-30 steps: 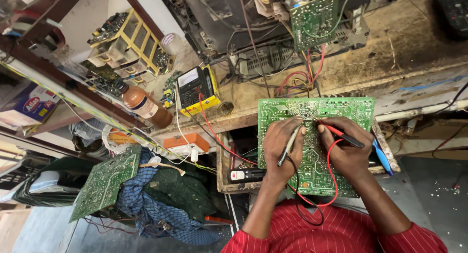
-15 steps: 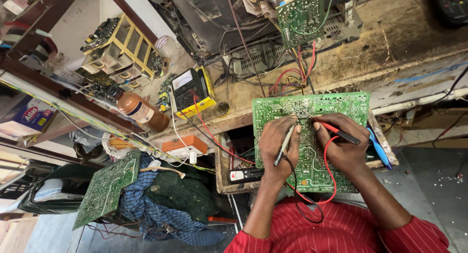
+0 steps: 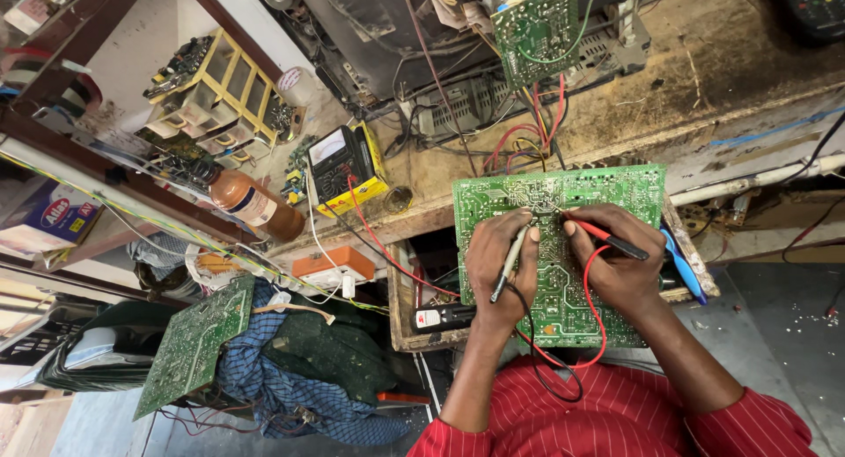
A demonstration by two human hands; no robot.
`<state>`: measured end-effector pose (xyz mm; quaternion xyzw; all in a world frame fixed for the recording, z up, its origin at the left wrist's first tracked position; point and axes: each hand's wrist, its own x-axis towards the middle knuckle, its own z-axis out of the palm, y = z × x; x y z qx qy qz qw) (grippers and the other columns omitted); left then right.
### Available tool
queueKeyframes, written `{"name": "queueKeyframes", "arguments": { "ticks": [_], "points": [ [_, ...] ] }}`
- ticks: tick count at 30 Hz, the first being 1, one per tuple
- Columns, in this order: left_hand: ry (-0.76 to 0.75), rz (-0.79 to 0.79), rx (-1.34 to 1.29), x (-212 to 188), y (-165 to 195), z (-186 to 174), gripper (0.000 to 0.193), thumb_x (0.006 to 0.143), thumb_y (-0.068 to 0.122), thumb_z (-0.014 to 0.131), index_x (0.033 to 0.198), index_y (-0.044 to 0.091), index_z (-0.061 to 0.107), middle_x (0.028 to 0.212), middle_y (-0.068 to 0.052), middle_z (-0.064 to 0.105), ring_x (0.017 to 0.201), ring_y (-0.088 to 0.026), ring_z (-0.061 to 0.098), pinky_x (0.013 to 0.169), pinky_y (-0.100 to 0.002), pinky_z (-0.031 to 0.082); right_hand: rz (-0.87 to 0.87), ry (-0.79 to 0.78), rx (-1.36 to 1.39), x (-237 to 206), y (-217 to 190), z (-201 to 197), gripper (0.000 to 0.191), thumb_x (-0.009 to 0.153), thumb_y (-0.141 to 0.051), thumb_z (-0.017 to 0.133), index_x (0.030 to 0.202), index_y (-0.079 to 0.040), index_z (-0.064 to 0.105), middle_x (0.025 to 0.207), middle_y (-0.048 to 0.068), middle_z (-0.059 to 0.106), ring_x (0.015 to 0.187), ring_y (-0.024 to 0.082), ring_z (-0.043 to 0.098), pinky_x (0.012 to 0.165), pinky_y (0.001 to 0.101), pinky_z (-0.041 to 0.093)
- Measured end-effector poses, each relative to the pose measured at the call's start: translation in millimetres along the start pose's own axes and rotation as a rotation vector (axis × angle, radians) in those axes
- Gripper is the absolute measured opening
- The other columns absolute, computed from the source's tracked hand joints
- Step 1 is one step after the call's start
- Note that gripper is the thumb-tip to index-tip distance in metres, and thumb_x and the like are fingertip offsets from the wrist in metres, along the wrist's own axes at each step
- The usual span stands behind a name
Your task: The person holds a green circuit board and uses a multimeter with red and black probes to test multiple points on the board. The person moves the probes across different traces and components while the multimeter display is visible on the workbench.
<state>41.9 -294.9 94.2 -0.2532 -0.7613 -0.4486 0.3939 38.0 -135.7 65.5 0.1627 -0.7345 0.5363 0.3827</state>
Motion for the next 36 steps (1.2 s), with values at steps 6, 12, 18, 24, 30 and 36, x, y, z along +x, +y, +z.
{"name": "queueKeyframes", "arguments": {
  "ticks": [6, 12, 18, 24, 30, 36],
  "points": [
    [0.005, 0.006, -0.002, 1.8, 2.9, -1.2, 0.016, 0.095, 0.001, 0.072, 0.11, -0.003, 0.067, 0.111, -0.017, 0.074, 0.102, -0.032, 0.073, 0.09, -0.039, 0.058, -0.002, 0.004, 0.005, -0.4, 0.9, 0.6, 0.017, 0.093, -0.001, 0.076, 0.109, 0.001, 0.073, 0.105, 0.014, 0.075, 0.095, 0.022, 0.075, 0.085, 0.0316, 0.058],
    [0.001, 0.011, -0.005, 2.4, 3.1, -1.7, 0.017, 0.095, 0.001, 0.072, 0.111, -0.003, 0.067, 0.11, -0.017, 0.074, 0.103, -0.032, 0.073, 0.09, -0.039, 0.058, -0.001, -0.002, 0.003, 0.0, 0.2, 0.0, 0.017, 0.093, -0.001, 0.076, 0.109, 0.001, 0.073, 0.105, 0.014, 0.075, 0.095, 0.022, 0.075, 0.085, 0.0315, 0.058],
    [-0.004, 0.012, -0.011, 2.3, 3.0, -1.5, 0.017, 0.095, 0.001, 0.072, 0.111, -0.003, 0.067, 0.111, -0.017, 0.074, 0.103, -0.032, 0.073, 0.091, -0.039, 0.058, -0.01, 0.001, 0.017, 0.5, -1.2, 0.1, 0.017, 0.093, 0.0, 0.075, 0.11, 0.002, 0.072, 0.106, 0.013, 0.075, 0.095, 0.022, 0.075, 0.085, 0.0312, 0.058],
    [0.013, 0.039, -0.023, 3.7, 3.4, -0.8, 0.018, 0.094, -0.002, 0.073, 0.111, -0.002, 0.067, 0.111, -0.017, 0.074, 0.104, -0.032, 0.074, 0.091, -0.039, 0.059, -0.014, -0.009, 0.008, 1.5, -1.4, -0.3, 0.016, 0.093, 0.0, 0.075, 0.109, 0.002, 0.072, 0.106, 0.014, 0.075, 0.095, 0.022, 0.075, 0.085, 0.0314, 0.058],
    [0.004, 0.041, -0.008, 5.9, 6.1, -2.1, 0.018, 0.093, -0.003, 0.073, 0.11, -0.002, 0.067, 0.11, -0.017, 0.074, 0.104, -0.033, 0.073, 0.09, -0.039, 0.059, -0.011, -0.007, -0.002, 0.8, -1.1, 0.6, 0.016, 0.093, 0.0, 0.075, 0.108, 0.002, 0.072, 0.105, 0.014, 0.075, 0.094, 0.022, 0.075, 0.084, 0.0315, 0.058],
    [-0.009, 0.048, 0.003, 9.0, 9.6, -2.7, 0.019, 0.092, -0.003, 0.075, 0.11, -0.003, 0.067, 0.11, -0.017, 0.074, 0.104, -0.033, 0.073, 0.091, -0.039, 0.058, -0.013, -0.001, 0.001, 0.8, -0.9, 0.2, 0.017, 0.093, 0.0, 0.075, 0.11, 0.002, 0.072, 0.106, 0.014, 0.075, 0.096, 0.022, 0.075, 0.086, 0.0315, 0.058]
  ]
}}
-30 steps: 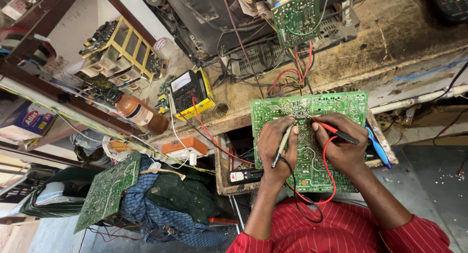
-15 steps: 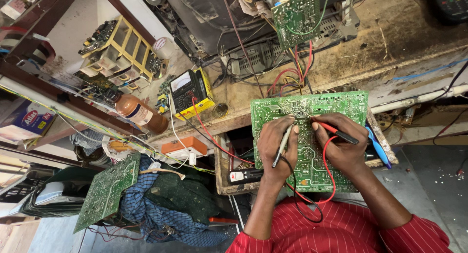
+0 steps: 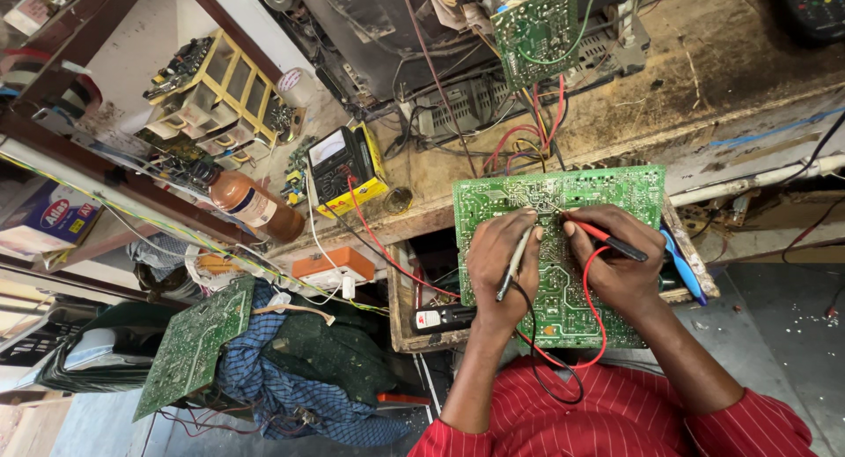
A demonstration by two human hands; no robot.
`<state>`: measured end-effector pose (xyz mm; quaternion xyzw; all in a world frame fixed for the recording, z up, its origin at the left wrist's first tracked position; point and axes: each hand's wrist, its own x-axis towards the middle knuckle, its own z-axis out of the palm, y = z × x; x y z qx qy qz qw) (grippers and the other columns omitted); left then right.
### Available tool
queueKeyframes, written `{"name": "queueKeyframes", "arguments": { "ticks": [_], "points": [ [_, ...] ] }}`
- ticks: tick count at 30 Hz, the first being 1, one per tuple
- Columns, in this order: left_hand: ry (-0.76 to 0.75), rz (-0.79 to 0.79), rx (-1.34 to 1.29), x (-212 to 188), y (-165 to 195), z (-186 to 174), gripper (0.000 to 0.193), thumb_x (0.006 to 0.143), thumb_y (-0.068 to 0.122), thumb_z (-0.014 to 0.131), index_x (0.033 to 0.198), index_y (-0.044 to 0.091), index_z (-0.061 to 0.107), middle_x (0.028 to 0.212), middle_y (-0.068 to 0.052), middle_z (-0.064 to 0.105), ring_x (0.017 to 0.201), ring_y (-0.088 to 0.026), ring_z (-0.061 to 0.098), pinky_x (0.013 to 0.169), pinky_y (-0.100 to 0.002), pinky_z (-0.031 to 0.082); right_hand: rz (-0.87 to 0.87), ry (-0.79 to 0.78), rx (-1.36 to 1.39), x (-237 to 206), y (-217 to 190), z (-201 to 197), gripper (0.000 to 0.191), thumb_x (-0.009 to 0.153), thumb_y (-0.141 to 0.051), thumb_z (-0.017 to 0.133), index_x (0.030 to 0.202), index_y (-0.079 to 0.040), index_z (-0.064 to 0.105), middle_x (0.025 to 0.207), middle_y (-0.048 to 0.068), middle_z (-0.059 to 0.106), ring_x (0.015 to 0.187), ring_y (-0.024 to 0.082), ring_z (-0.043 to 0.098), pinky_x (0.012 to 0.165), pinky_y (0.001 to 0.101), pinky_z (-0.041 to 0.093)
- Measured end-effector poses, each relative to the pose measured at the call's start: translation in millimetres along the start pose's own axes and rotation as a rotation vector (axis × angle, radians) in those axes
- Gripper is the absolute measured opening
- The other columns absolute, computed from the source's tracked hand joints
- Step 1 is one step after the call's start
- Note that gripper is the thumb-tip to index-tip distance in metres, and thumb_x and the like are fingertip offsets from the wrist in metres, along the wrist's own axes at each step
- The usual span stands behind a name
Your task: The person holds a green circuit board and uses a multimeter with red and black probes to test multiple points on the board. The person moves the probes across different traces and components while the multimeter display is visible on the workbench.
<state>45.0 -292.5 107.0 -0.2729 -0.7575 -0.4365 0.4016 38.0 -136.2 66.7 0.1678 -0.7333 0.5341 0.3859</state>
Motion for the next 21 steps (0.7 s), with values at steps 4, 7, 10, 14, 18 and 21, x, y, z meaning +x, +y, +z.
{"name": "queueKeyframes", "arguments": {
  "ticks": [4, 7, 10, 14, 18, 21],
  "points": [
    [-0.001, 0.004, 0.003, 0.2, 0.7, 0.7, 0.02, 0.092, -0.004, 0.075, 0.111, -0.003, 0.068, 0.111, -0.017, 0.074, 0.105, -0.033, 0.072, 0.092, -0.039, 0.058, 0.012, 0.003, -0.003, 0.4, -1.6, -0.1, 0.017, 0.094, -0.001, 0.075, 0.111, 0.001, 0.073, 0.108, 0.014, 0.076, 0.098, 0.022, 0.075, 0.087, 0.0315, 0.058],
    [-0.011, 0.003, 0.01, -1.2, -0.9, 2.2, 0.02, 0.092, -0.003, 0.074, 0.111, -0.003, 0.068, 0.112, -0.017, 0.074, 0.105, -0.033, 0.072, 0.093, -0.04, 0.058, 0.015, 0.004, -0.018, 1.1, -1.5, -1.2, 0.018, 0.095, -0.001, 0.075, 0.113, 0.001, 0.072, 0.109, 0.014, 0.076, 0.099, 0.023, 0.075, 0.088, 0.0318, 0.058],
    [-0.015, 0.003, 0.015, -4.2, -4.1, 5.9, 0.02, 0.093, -0.003, 0.074, 0.111, -0.003, 0.068, 0.112, -0.016, 0.074, 0.105, -0.034, 0.072, 0.093, -0.04, 0.057, 0.016, -0.005, -0.009, 1.2, 0.0, -2.9, 0.019, 0.095, -0.002, 0.075, 0.114, 0.0, 0.073, 0.11, 0.013, 0.076, 0.1, 0.023, 0.075, 0.089, 0.0322, 0.058],
    [0.001, 0.009, 0.005, -8.3, -8.3, 13.0, 0.02, 0.093, -0.001, 0.074, 0.111, -0.001, 0.067, 0.114, -0.016, 0.073, 0.107, -0.034, 0.072, 0.094, -0.041, 0.057, 0.047, -0.005, -0.027, -1.8, 2.9, -4.9, 0.02, 0.095, -0.002, 0.076, 0.114, 0.0, 0.073, 0.112, 0.013, 0.075, 0.101, 0.023, 0.074, 0.091, 0.0325, 0.057],
    [0.011, 0.06, 0.016, -8.3, -8.4, 13.5, 0.018, 0.097, -0.001, 0.072, 0.114, 0.001, 0.067, 0.117, -0.013, 0.073, 0.114, -0.031, 0.073, 0.101, -0.042, 0.056, 0.013, -0.003, -0.059, -5.4, 8.4, -5.7, 0.019, 0.098, -0.002, 0.077, 0.117, -0.001, 0.073, 0.111, 0.013, 0.075, 0.101, 0.022, 0.074, 0.092, 0.0308, 0.056],
    [-0.016, 0.03, 0.004, -6.5, -4.8, 9.8, 0.019, 0.098, 0.0, 0.073, 0.116, 0.001, 0.067, 0.118, -0.012, 0.073, 0.11, -0.028, 0.072, 0.097, -0.038, 0.056, -0.002, -0.01, -0.054, -8.7, 14.7, -7.1, 0.014, 0.103, -0.002, 0.077, 0.117, 0.0, 0.073, 0.112, 0.013, 0.075, 0.101, 0.02, 0.074, 0.093, 0.0285, 0.056]
  ]
}}
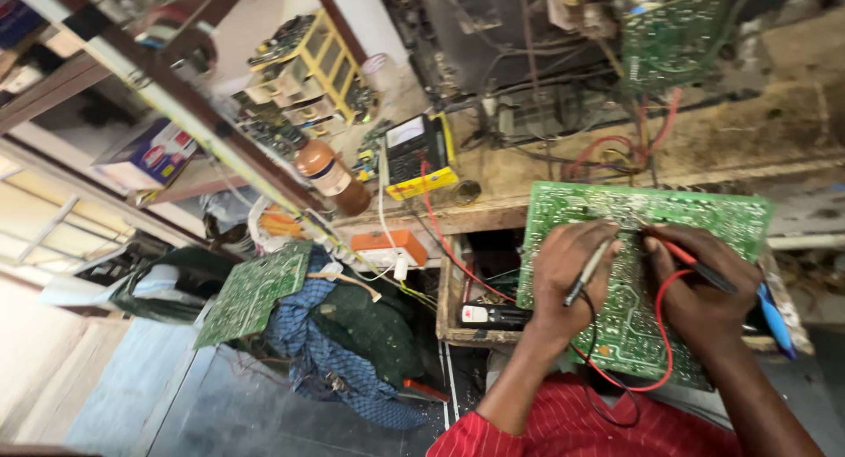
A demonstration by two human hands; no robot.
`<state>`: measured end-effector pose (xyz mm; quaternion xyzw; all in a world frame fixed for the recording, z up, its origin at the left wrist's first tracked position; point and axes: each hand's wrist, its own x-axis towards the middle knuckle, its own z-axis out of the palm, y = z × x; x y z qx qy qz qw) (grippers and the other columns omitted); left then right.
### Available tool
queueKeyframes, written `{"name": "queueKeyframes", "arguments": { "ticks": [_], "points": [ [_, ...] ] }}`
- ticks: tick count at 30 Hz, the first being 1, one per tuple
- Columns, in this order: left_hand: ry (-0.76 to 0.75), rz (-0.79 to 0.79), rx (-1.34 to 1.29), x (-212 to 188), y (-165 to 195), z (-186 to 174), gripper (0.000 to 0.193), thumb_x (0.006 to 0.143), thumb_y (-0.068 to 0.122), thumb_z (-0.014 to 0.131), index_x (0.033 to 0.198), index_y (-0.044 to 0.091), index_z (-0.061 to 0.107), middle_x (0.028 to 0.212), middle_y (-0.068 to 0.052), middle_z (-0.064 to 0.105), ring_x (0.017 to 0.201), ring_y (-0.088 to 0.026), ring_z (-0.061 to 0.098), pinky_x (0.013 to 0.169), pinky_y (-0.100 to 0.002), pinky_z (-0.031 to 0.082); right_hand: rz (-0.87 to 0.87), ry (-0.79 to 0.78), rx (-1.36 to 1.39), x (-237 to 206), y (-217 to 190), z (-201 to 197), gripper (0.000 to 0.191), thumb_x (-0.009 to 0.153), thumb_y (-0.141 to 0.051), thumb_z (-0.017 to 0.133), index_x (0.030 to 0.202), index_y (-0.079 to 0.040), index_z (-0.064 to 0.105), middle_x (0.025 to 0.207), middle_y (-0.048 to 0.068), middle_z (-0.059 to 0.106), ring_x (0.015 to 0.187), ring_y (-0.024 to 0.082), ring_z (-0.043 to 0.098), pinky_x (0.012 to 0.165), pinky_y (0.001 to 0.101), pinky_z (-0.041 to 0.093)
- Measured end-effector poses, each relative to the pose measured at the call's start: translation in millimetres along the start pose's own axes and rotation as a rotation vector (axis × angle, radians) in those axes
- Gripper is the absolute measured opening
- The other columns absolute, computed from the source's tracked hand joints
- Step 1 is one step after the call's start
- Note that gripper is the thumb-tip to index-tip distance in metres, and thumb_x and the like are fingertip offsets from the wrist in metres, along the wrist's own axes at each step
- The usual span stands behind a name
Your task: The person holds a green circuit board and uses a multimeter with red and black probes to test multiple points on the board. The person moves the probes across different traces and components while the multimeter display is visible on the workbench.
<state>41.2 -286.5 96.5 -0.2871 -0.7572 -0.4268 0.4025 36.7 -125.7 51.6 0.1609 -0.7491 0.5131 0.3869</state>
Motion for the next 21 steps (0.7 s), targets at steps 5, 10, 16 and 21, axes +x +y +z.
{"name": "queueKeyframes", "arguments": {
  "ticks": [5, 10, 16, 21],
  "points": [
    [0.002, -0.033, -0.017, 1.5, 6.6, -2.2, 0.019, 0.099, 0.001, 0.073, 0.117, 0.001, 0.068, 0.12, -0.013, 0.073, 0.108, -0.028, 0.072, 0.094, -0.036, 0.056, 0.011, -0.013, 0.074, -5.0, 9.6, -1.3, 0.011, 0.108, 0.0, 0.075, 0.118, 0.002, 0.072, 0.114, 0.013, 0.075, 0.103, 0.018, 0.074, 0.094, 0.026, 0.057],
    [-0.004, -0.031, -0.016, 0.9, 8.1, -3.3, 0.019, 0.1, 0.001, 0.072, 0.118, 0.001, 0.068, 0.12, -0.012, 0.073, 0.108, -0.028, 0.072, 0.093, -0.036, 0.056, 0.006, -0.02, 0.087, -5.1, 10.8, -3.1, 0.011, 0.108, 0.001, 0.074, 0.119, 0.003, 0.071, 0.114, 0.014, 0.075, 0.104, 0.018, 0.073, 0.095, 0.0255, 0.056],
    [0.0, -0.03, -0.018, 2.1, 9.9, -4.5, 0.021, 0.097, 0.0, 0.072, 0.118, 0.001, 0.068, 0.119, -0.013, 0.072, 0.109, -0.029, 0.071, 0.095, -0.037, 0.056, -0.001, -0.009, 0.055, -2.7, 2.9, -3.8, 0.011, 0.106, 0.001, 0.075, 0.116, 0.003, 0.071, 0.112, 0.014, 0.075, 0.102, 0.019, 0.073, 0.093, 0.0268, 0.056],
    [0.006, -0.02, -0.03, 2.5, 10.3, -4.1, 0.022, 0.095, -0.001, 0.072, 0.117, 0.0, 0.068, 0.116, -0.015, 0.072, 0.111, -0.032, 0.071, 0.098, -0.041, 0.056, -0.007, 0.01, 0.064, 0.4, -4.3, -2.9, 0.014, 0.103, 0.0, 0.074, 0.116, 0.002, 0.072, 0.109, 0.014, 0.075, 0.098, 0.02, 0.074, 0.09, 0.0281, 0.056]
  ]
}}
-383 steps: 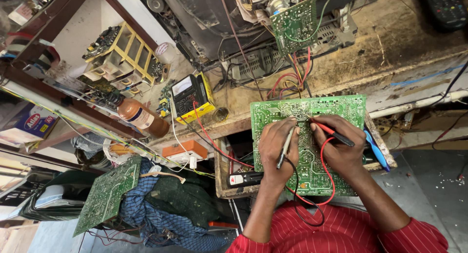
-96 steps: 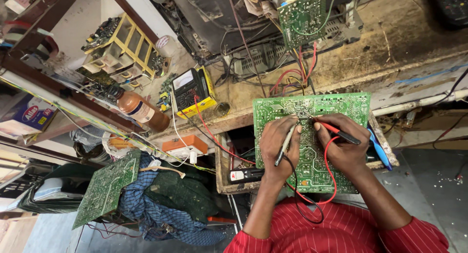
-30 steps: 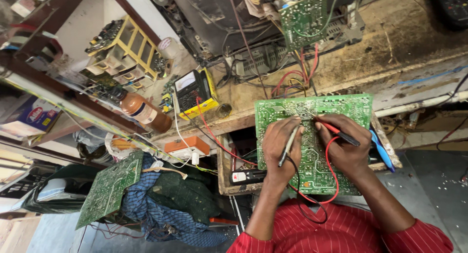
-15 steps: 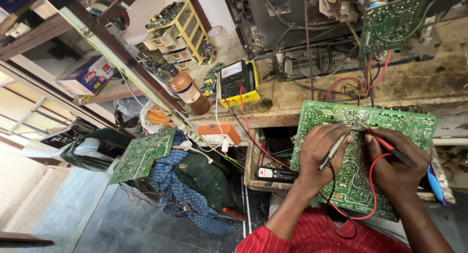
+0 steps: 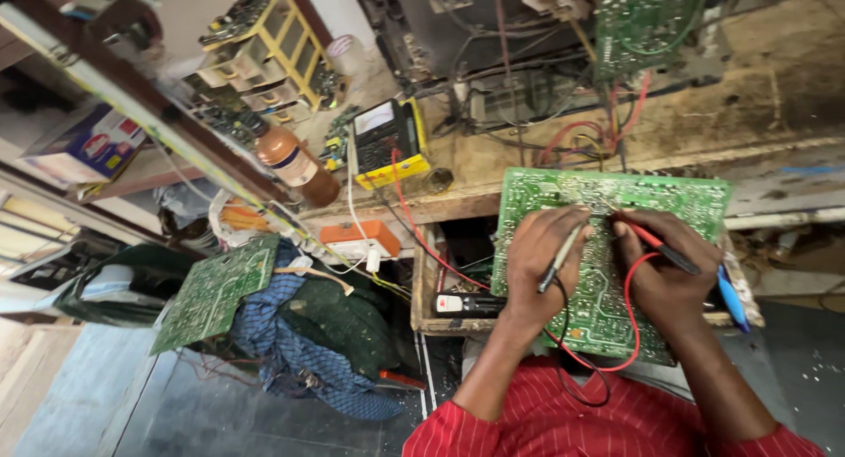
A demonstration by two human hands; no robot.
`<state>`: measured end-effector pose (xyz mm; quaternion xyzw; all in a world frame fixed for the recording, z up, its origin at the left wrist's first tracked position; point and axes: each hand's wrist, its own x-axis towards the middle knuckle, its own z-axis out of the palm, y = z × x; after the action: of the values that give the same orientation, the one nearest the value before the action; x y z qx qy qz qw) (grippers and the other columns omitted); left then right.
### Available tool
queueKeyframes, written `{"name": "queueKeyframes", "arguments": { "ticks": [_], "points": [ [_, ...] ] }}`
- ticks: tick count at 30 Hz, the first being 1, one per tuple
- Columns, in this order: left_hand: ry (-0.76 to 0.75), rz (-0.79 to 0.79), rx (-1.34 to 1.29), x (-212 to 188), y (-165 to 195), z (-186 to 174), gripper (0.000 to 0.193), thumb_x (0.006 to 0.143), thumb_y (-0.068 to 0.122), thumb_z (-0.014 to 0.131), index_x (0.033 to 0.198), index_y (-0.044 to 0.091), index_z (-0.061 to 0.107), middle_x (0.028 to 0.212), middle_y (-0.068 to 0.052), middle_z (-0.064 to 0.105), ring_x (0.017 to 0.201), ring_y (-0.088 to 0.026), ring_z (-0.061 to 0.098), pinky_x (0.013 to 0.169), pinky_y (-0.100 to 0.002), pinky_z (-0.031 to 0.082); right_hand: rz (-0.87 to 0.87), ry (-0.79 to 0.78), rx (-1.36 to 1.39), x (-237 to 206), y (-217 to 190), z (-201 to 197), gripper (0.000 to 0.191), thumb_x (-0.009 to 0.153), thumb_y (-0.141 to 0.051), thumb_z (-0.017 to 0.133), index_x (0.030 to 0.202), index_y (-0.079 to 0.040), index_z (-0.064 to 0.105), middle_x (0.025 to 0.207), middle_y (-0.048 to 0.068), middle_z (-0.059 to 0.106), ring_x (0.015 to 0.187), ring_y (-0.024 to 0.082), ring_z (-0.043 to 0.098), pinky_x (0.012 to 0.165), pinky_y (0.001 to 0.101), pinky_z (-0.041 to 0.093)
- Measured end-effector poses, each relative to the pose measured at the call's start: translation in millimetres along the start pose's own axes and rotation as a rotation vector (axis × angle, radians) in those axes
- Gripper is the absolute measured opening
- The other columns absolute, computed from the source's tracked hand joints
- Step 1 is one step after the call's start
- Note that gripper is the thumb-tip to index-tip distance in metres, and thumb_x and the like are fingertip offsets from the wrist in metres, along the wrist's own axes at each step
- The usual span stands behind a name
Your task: The person holds a green circuit board and uses a multimeter with red and black probes to test multiple points on the board. The person moves the probes across different traces and components while the multimeter display is visible on the workbench.
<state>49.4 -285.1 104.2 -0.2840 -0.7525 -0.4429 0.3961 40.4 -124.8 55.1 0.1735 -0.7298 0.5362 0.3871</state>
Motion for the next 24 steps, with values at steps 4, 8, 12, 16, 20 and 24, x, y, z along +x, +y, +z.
{"name": "queueKeyframes", "arguments": {
  "ticks": [4, 8, 12, 16, 20, 24],
  "points": [
    [0.004, -0.011, 0.008, -0.3, -0.8, 1.7, 0.019, 0.095, -0.001, 0.074, 0.113, -0.001, 0.068, 0.113, -0.016, 0.072, 0.107, -0.033, 0.071, 0.095, -0.04, 0.056, 0.006, -0.004, -0.033, 2.5, -3.7, -0.4, 0.018, 0.099, -0.001, 0.075, 0.116, 0.001, 0.072, 0.108, 0.014, 0.075, 0.096, 0.02, 0.073, 0.088, 0.0289, 0.057],
    [-0.005, -0.014, 0.021, -0.2, -2.3, 2.3, 0.018, 0.095, -0.001, 0.073, 0.112, -0.001, 0.068, 0.113, -0.016, 0.073, 0.106, -0.033, 0.072, 0.094, -0.04, 0.056, 0.022, -0.003, -0.026, 4.8, -4.9, 0.2, 0.019, 0.097, -0.002, 0.076, 0.115, 0.001, 0.072, 0.111, 0.014, 0.075, 0.099, 0.021, 0.074, 0.09, 0.0313, 0.057],
    [-0.004, -0.007, 0.029, 0.0, -2.5, 3.5, 0.018, 0.095, -0.002, 0.073, 0.112, -0.001, 0.068, 0.112, -0.016, 0.073, 0.105, -0.033, 0.072, 0.094, -0.04, 0.057, 0.022, -0.003, -0.02, 4.5, -5.4, 0.3, 0.019, 0.097, -0.001, 0.076, 0.115, 0.001, 0.073, 0.111, 0.014, 0.075, 0.1, 0.022, 0.074, 0.091, 0.0317, 0.057],
    [-0.005, 0.01, 0.033, 0.4, -2.5, 3.0, 0.017, 0.095, -0.002, 0.073, 0.112, -0.002, 0.068, 0.112, -0.015, 0.073, 0.106, -0.033, 0.072, 0.094, -0.04, 0.057, 0.032, -0.004, -0.013, 4.5, -5.4, 0.6, 0.019, 0.097, -0.001, 0.076, 0.115, 0.001, 0.073, 0.111, 0.014, 0.075, 0.1, 0.022, 0.074, 0.091, 0.0318, 0.057],
    [-0.007, 0.003, 0.029, -0.2, -3.1, 3.1, 0.018, 0.095, -0.002, 0.073, 0.112, -0.002, 0.067, 0.113, -0.016, 0.073, 0.106, -0.033, 0.072, 0.094, -0.04, 0.057, 0.035, -0.003, -0.014, 4.9, -5.6, 0.7, 0.019, 0.096, -0.001, 0.076, 0.115, 0.002, 0.072, 0.111, 0.014, 0.075, 0.1, 0.022, 0.074, 0.091, 0.032, 0.057],
    [0.019, -0.001, -0.006, -2.0, -4.9, 4.9, 0.019, 0.095, -0.001, 0.073, 0.112, -0.002, 0.066, 0.113, -0.017, 0.073, 0.105, -0.034, 0.072, 0.094, -0.04, 0.057, 0.033, -0.002, -0.005, 4.7, -5.7, 0.4, 0.019, 0.097, -0.001, 0.076, 0.115, 0.002, 0.072, 0.111, 0.015, 0.075, 0.1, 0.022, 0.074, 0.091, 0.0316, 0.057]
  ]
}}
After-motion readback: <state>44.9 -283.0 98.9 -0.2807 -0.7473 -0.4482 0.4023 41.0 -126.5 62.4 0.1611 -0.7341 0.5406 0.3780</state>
